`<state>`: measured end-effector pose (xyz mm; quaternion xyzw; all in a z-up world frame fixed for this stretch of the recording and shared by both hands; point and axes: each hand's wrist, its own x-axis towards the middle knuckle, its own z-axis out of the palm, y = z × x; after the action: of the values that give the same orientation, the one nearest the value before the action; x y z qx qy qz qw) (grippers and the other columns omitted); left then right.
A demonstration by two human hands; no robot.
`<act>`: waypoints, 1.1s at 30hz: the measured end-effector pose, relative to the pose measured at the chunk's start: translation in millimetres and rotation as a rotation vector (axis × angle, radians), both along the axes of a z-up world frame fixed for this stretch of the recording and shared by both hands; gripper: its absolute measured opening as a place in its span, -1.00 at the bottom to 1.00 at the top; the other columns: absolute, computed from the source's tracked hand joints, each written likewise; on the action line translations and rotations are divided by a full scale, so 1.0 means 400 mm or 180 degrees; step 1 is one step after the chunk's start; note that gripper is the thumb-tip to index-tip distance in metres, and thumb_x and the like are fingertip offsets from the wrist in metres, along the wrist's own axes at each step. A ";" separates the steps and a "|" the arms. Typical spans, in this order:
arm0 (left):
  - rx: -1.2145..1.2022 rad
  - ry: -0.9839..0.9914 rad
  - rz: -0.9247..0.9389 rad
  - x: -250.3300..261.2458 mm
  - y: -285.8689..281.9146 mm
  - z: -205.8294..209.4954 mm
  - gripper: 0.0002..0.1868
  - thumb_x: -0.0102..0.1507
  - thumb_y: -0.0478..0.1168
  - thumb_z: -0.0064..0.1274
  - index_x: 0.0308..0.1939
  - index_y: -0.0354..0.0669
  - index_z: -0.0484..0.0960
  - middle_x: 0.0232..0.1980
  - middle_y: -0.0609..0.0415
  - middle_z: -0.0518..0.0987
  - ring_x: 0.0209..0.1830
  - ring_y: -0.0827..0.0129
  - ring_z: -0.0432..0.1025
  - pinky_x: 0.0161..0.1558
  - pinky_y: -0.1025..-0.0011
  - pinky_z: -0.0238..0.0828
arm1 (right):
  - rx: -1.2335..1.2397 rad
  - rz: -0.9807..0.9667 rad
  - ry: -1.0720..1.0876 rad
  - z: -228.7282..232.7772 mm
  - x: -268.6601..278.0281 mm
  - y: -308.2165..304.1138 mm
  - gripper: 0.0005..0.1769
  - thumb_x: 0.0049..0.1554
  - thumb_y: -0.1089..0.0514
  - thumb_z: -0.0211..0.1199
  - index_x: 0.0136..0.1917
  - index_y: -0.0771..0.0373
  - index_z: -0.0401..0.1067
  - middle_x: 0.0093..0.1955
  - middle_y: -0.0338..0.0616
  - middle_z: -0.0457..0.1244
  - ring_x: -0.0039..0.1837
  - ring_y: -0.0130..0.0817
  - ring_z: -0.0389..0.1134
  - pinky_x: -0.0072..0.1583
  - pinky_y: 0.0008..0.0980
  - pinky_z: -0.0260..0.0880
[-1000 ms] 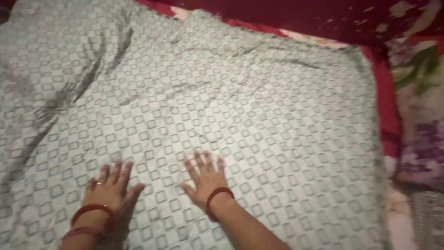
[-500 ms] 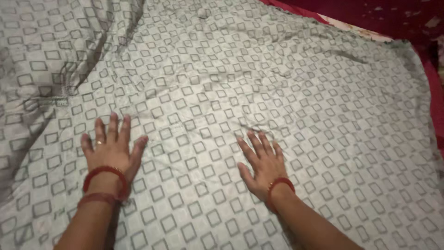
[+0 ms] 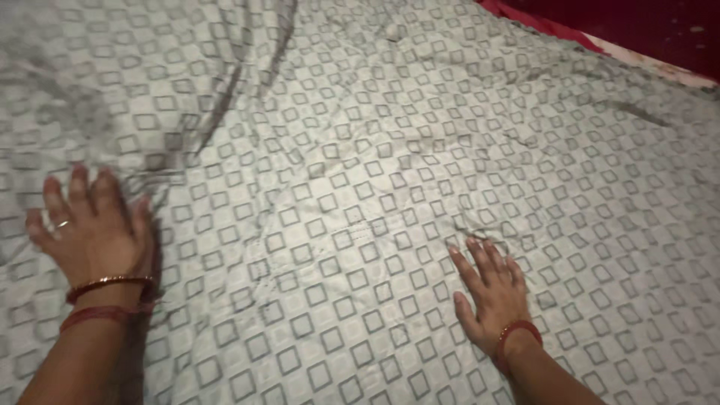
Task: The person folds a yellow patterned pillowcase and places it on the bed. They then smooth and fold a white patterned bedsheet, followed by folding a green and yellow blanket and a blue patterned cloth. The items are stacked on the bed.
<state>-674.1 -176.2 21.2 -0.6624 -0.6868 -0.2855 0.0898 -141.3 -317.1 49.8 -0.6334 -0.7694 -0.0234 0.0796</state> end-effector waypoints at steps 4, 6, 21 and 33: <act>-0.1116 0.0421 0.0919 -0.117 -0.038 -0.021 -0.45 0.47 0.24 -0.03 0.23 -0.15 0.58 0.22 -0.15 0.51 0.40 -0.07 0.28 0.50 -0.26 -0.09 | 0.0034 -0.0013 0.0013 0.002 -0.002 -0.001 -0.22 0.08 -0.08 0.03 0.57 -0.07 0.07 0.63 -0.07 -0.07 0.65 -0.03 -0.16 0.52 0.12 -0.25; -0.1660 0.0780 0.1217 -0.146 -0.046 -0.020 -0.47 0.49 0.28 0.00 0.08 -0.09 0.72 0.09 -0.10 0.65 0.31 -0.01 0.38 0.45 -0.16 0.01 | 0.0012 -0.0016 0.0076 0.002 0.001 -0.004 -0.22 0.08 -0.08 0.03 0.57 -0.06 0.06 0.63 -0.08 -0.07 0.65 -0.03 -0.16 0.52 0.12 -0.25; -0.0840 0.0134 -0.1441 0.447 -0.366 0.106 -0.08 0.16 0.32 -0.01 0.48 -0.08 0.21 0.63 -0.16 0.01 0.61 -0.23 -0.21 0.37 -0.40 -0.35 | 0.0057 -0.0001 0.0048 -0.003 0.005 -0.006 -0.23 0.10 -0.09 0.03 0.58 -0.08 0.08 0.63 -0.07 -0.06 0.65 -0.03 -0.16 0.51 0.13 -0.21; -0.0858 -0.0098 -0.1360 0.472 -0.411 0.108 -0.12 0.19 0.37 -0.07 0.47 0.02 0.24 0.59 0.00 0.11 0.57 -0.09 -0.11 0.38 -0.24 -0.25 | 0.0024 -0.0103 -0.0006 0.008 0.001 0.009 -0.24 0.10 -0.09 0.05 0.57 -0.11 0.10 0.63 -0.07 -0.05 0.65 -0.04 -0.14 0.52 0.13 -0.19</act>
<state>-485.4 -340.7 64.5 -0.7941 -0.5643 -0.2138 -0.0722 -140.9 -313.4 53.1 -0.6454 -0.7591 -0.0282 0.0809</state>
